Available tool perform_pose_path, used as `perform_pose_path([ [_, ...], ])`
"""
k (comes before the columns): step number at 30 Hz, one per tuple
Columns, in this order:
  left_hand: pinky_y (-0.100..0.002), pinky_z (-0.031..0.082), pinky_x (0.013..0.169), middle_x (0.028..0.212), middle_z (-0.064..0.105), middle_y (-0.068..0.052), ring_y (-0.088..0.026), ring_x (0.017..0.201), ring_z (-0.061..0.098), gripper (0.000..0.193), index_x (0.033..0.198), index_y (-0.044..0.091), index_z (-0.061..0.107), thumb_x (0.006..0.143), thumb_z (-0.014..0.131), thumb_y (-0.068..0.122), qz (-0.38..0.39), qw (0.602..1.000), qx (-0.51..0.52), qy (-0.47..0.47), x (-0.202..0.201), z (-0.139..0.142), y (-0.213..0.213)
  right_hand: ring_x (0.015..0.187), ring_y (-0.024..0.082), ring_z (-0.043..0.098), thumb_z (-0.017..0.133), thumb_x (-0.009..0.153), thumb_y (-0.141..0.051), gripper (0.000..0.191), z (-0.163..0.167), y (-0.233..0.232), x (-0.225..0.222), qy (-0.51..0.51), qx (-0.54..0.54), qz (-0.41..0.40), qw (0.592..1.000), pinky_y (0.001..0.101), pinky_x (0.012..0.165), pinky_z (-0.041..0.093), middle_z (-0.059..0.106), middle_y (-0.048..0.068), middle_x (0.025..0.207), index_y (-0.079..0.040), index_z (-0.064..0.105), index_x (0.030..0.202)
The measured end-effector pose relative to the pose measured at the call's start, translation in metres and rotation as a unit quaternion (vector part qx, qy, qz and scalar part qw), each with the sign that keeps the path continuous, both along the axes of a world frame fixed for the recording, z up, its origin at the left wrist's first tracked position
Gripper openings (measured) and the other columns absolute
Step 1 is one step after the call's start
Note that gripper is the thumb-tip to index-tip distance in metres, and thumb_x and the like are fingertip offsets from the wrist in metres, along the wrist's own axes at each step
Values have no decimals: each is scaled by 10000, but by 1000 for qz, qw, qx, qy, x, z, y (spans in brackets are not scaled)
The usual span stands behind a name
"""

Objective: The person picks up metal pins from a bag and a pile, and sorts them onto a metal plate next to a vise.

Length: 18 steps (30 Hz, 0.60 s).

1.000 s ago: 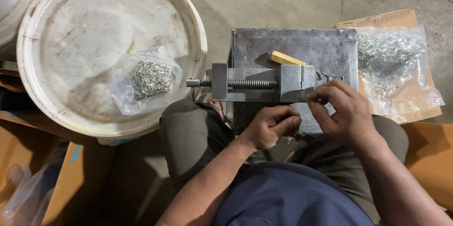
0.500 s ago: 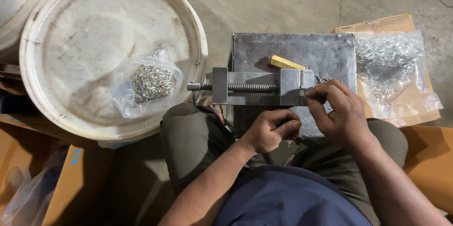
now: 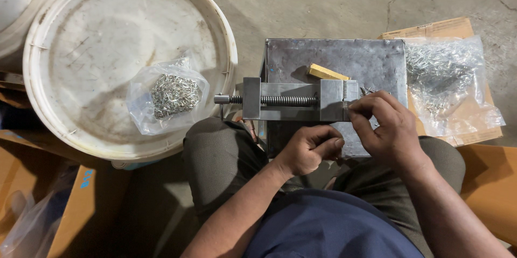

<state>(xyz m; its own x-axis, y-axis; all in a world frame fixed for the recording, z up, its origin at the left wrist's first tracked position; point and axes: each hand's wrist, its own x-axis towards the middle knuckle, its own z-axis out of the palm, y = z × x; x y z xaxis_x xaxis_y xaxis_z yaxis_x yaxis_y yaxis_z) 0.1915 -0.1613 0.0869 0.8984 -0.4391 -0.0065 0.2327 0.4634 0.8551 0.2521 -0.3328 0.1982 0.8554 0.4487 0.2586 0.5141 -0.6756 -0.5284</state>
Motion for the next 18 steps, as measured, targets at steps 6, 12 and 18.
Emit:
perform_pose_path([
  [6, -235, 536, 710, 860, 661, -1, -67, 774, 610, 197, 1063, -4, 673, 1090, 627, 185, 12, 1000, -10, -12, -1, -6, -2, 862, 265, 716, 743, 872, -40, 127, -1, 0, 0, -29, -28, 11, 999, 366, 726, 567, 706, 103, 978, -45, 729, 998],
  [12, -269, 530, 682, 868, 697, -50, -100, 765, 639, 161, 1074, -4, 681, 1063, 641, 151, 119, 978, 117, -128, -4, 9, -3, 778, 198, 718, 767, 930, -100, 89, -5, -6, -17, -21, 16, -70, 997, 323, 682, 546, 713, 92, 924, -48, 737, 995],
  [18, -367, 523, 676, 857, 683, -157, -314, 783, 703, 85, 1023, 0, 637, 997, 685, 66, 216, 899, 261, -277, -10, 21, -10, 673, 186, 707, 796, 828, -134, 139, -18, -12, -45, 129, -5, -95, 987, 308, 593, 528, 750, 79, 847, -48, 774, 935],
])
